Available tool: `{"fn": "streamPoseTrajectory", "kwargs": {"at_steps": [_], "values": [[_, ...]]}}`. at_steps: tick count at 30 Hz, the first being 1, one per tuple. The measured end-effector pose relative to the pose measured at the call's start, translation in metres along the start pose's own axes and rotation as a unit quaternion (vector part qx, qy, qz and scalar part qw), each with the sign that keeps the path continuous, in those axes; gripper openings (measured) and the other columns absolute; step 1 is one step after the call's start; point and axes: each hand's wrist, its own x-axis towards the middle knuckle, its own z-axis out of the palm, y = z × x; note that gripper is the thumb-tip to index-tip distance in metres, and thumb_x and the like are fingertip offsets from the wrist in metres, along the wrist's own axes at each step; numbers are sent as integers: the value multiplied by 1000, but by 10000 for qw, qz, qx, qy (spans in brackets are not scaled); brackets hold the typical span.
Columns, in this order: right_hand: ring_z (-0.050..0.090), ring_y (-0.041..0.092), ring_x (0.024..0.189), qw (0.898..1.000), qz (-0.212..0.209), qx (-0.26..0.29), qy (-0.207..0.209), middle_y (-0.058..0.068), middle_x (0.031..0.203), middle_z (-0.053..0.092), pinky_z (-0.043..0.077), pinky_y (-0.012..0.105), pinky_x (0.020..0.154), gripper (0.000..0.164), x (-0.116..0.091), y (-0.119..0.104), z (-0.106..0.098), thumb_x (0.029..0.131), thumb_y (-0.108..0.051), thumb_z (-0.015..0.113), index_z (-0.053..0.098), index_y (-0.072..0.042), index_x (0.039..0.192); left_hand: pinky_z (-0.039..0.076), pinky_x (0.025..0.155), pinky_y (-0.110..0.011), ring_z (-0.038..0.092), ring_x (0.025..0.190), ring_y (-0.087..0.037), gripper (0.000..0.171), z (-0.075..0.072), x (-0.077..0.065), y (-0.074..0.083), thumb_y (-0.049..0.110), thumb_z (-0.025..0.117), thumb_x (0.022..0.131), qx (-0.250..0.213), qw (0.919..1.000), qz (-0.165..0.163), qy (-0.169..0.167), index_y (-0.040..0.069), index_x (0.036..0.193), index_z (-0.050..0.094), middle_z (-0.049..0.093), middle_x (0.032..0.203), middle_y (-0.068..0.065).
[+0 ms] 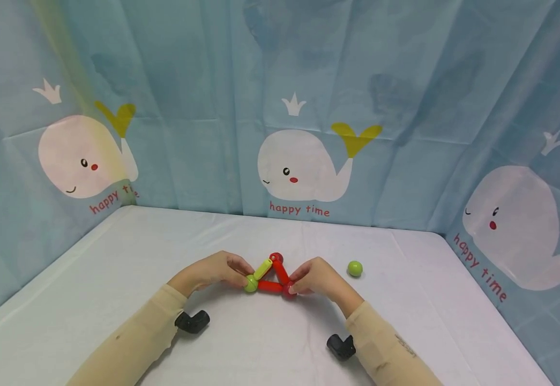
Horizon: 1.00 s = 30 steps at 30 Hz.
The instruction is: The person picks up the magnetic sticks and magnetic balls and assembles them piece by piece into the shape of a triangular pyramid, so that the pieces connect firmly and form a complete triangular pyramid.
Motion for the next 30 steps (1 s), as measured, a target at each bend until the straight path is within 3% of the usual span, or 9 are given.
{"fn": "streamPoseTrajectory", "kwargs": {"at_steps": [7, 14, 18, 22, 30], "values": [[66, 14, 80, 9999, 66, -95, 63, 1, 92, 74, 59, 30, 77, 20, 7, -5, 0, 80, -14, 82, 78, -10, 99, 52, 85, -29, 63, 94, -13, 29, -2, 4, -6, 14, 77, 79, -121, 9994, 19, 317, 10, 107, 76, 74, 104, 1], [66, 14, 82, 9994, -167, -256, 184, 1, 94, 75, 59, 32, 79, 23, 8, -4, -4, 81, -16, 82, 77, -10, 103, 53, 86, -31, 64, 93, -12, 30, -1, 5, -6, 14, 78, 80, -186, 9993, 23, 336, 10, 109, 75, 74, 105, 1], [68, 16, 92, 9953, -522, -287, 762, 4, 101, 76, 58, 39, 86, 29, 2, 0, -16, 83, -19, 80, 76, -8, 109, 52, 86, -31, 64, 92, -12, 30, -1, 5, -5, 16, 78, 80, -148, 9994, 20, 323, 11, 109, 75, 74, 105, 1], [68, 23, 102, 9895, -592, -69, 1320, 10, 109, 75, 54, 47, 94, 35, -6, 5, -33, 84, -24, 79, 73, -6, 114, 53, 86, -30, 65, 92, -11, 29, 0, 6, -7, 15, 78, 80, -168, 9994, 39, 289, 10, 109, 75, 74, 106, 0], [58, 34, 124, 9856, -326, 113, 1658, 14, 128, 68, 48, 54, 102, 49, -15, 21, -68, 86, -39, 77, 69, -9, 124, 55, 86, -29, 65, 90, -10, 29, -1, 7, -8, 13, 78, 80, -169, 9994, 120, 288, 8, 109, 74, 73, 106, 0]]}}
